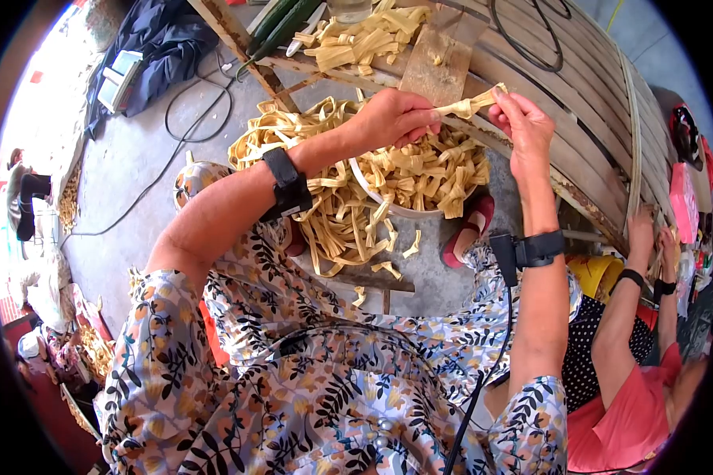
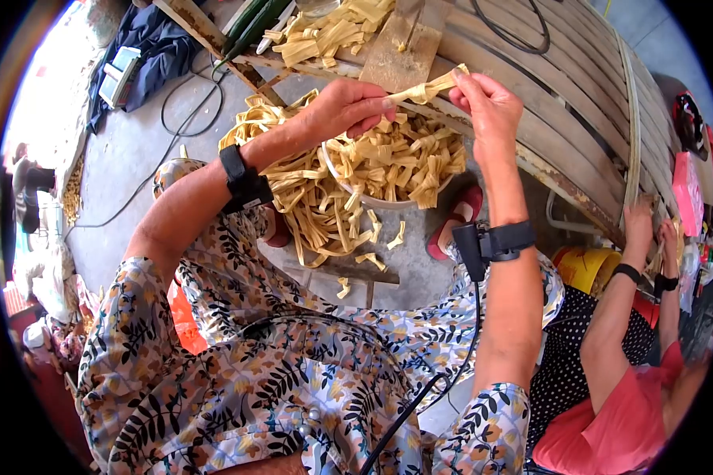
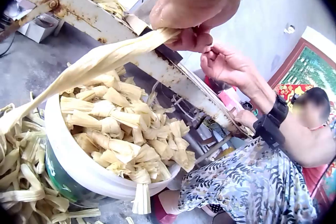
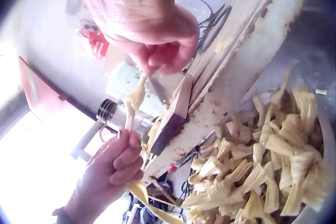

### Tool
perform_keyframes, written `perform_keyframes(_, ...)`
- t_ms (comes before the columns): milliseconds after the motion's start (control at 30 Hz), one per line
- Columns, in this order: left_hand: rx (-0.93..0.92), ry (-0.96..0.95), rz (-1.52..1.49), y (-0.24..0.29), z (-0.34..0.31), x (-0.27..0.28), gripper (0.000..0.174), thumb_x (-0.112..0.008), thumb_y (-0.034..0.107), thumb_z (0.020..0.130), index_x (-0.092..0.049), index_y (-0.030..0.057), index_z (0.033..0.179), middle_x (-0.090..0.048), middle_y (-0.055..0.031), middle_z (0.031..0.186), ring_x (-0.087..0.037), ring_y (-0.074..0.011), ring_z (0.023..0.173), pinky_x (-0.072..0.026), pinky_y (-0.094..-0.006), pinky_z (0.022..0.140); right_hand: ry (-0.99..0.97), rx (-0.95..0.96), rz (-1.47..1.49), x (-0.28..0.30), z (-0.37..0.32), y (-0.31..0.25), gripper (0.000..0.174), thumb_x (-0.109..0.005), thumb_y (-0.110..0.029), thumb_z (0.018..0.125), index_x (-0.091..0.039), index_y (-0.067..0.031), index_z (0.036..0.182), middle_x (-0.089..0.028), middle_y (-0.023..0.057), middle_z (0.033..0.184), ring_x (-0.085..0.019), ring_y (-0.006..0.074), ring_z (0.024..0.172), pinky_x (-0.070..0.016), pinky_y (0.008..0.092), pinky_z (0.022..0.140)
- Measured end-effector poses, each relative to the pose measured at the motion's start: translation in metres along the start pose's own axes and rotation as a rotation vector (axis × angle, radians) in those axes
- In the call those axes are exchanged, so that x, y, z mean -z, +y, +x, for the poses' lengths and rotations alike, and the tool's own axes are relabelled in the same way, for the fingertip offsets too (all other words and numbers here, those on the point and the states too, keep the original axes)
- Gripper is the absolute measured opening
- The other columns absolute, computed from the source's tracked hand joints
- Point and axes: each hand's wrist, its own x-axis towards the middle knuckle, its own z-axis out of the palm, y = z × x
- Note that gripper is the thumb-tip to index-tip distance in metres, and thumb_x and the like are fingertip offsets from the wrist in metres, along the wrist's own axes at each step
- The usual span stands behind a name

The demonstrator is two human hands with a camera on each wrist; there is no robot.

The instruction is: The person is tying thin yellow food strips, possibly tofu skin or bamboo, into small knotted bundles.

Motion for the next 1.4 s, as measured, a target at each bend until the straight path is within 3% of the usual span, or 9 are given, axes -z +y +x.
perform_keyframes(100, -0.016, 0.001, -0.001, -0.005, -0.002, 0.002, 0.026, -0.045, 0.021, 0.090, -0.058, -0.0002, 0.081, -0.042, 0.0045, 0.053, -0.038, -0.0030, 0.046, -0.0317, -0.0188, 0.042, -0.123, -0.214, -0.003, -0.006, -0.007, -0.004, 0.026, -0.068, -0.024, 0.074, -0.063, -0.0028, 0.088, -0.057, 0.0000, 0.069, -0.052, 0.0043, 0.061, -0.0411, 0.0144, 0.051)
perform_keyframes(233, -0.058, 0.011, 0.043, -0.006, 0.000, 0.001, 0.025, -0.046, 0.021, 0.090, -0.058, 0.0000, 0.081, -0.042, 0.0049, 0.053, -0.037, -0.0028, 0.046, -0.0311, -0.0182, 0.042, -0.403, -0.253, -0.009, -0.026, -0.020, 0.001, 0.025, -0.067, -0.020, 0.075, -0.060, -0.0027, 0.092, -0.056, -0.0003, 0.070, -0.049, 0.0030, 0.060, -0.0386, 0.0128, 0.049)
perform_keyframes(367, -0.012, -0.004, 0.031, -0.002, 0.003, 0.008, 0.025, -0.047, 0.022, 0.090, -0.058, 0.0008, 0.082, -0.042, 0.0050, 0.054, -0.037, -0.0027, 0.046, -0.0304, -0.0178, 0.043, -0.362, -0.179, 0.215, -0.025, -0.017, 0.008, 0.015, -0.062, -0.007, 0.076, -0.061, 0.0001, 0.090, -0.055, 0.0013, 0.069, -0.043, 0.0020, 0.055, -0.0326, 0.0145, 0.045)
perform_keyframes(467, 0.094, -0.072, -0.207, 0.000, 0.000, 0.015, 0.025, -0.048, 0.022, 0.089, -0.059, 0.0014, 0.082, -0.043, 0.0052, 0.055, -0.037, -0.0026, 0.047, -0.0298, -0.0177, 0.043, -0.334, -0.173, 0.247, -0.021, -0.016, 0.006, 0.015, -0.063, -0.007, 0.076, -0.060, 0.0004, 0.089, -0.055, 0.0015, 0.069, -0.043, 0.0020, 0.054, -0.0329, 0.0144, 0.045)
perform_keyframes(633, 0.035, -0.147, 0.166, 0.001, 0.011, 0.032, 0.025, -0.047, 0.021, 0.089, -0.058, -0.0009, 0.083, -0.052, 0.0014, 0.062, -0.049, -0.0057, 0.057, -0.0415, -0.0193, 0.055, -0.265, -0.190, 0.243, -0.022, -0.008, 0.003, 0.018, -0.064, -0.011, 0.077, -0.060, 0.0004, 0.090, -0.056, 0.0013, 0.069, -0.043, 0.0013, 0.053, -0.0338, 0.0142, 0.044)
perform_keyframes(733, -0.067, -0.061, 0.141, -0.002, 0.021, 0.046, 0.025, -0.047, 0.020, 0.089, -0.058, -0.0017, 0.083, -0.053, 0.0012, 0.064, -0.050, -0.0067, 0.061, -0.0420, -0.0198, 0.059, -0.186, -0.140, 0.182, -0.019, 0.004, -0.006, 0.018, -0.065, -0.012, 0.076, -0.060, -0.0004, 0.090, -0.057, 0.0017, 0.069, -0.044, 0.0013, 0.053, -0.0350, 0.0132, 0.045)
perform_keyframes(900, -0.047, 0.235, 0.112, 0.022, 0.050, 0.053, 0.022, -0.050, 0.017, 0.087, -0.062, -0.0007, 0.084, -0.048, 0.0023, 0.061, -0.043, -0.0044, 0.055, -0.0354, -0.0187, 0.050, -0.072, -0.061, 0.359, -0.032, 0.037, -0.009, 0.017, -0.065, -0.010, 0.076, -0.060, 0.0007, 0.088, -0.058, 0.0041, 0.068, -0.047, 0.0037, 0.053, -0.0397, 0.0158, 0.046)
perform_keyframes(1000, -0.161, 0.388, 0.225, 0.016, 0.073, 0.059, 0.020, -0.054, 0.019, 0.084, -0.064, 0.0015, 0.082, -0.050, 0.0024, 0.059, -0.043, -0.0043, 0.053, -0.0354, -0.0195, 0.047, -0.002, -0.010, 0.358, -0.043, 0.050, -0.015, 0.016, -0.065, -0.010, 0.076, -0.061, 0.0004, 0.087, -0.059, 0.0046, 0.070, -0.047, 0.0043, 0.053, -0.0402, 0.0160, 0.046)
perform_keyframes(1400, -0.181, 0.521, 0.298, -0.009, 0.101, 0.060, 0.014, -0.055, 0.014, 0.075, -0.064, 0.0043, 0.073, -0.055, -0.0061, 0.056, -0.049, -0.0144, 0.049, -0.0412, -0.0287, 0.050, 0.059, -0.011, 0.244, -0.048, 0.077, 0.011, 0.014, -0.064, -0.008, 0.075, -0.060, 0.0006, 0.085, -0.059, 0.0043, 0.068, -0.049, 0.0049, 0.053, -0.0393, 0.0165, 0.045)
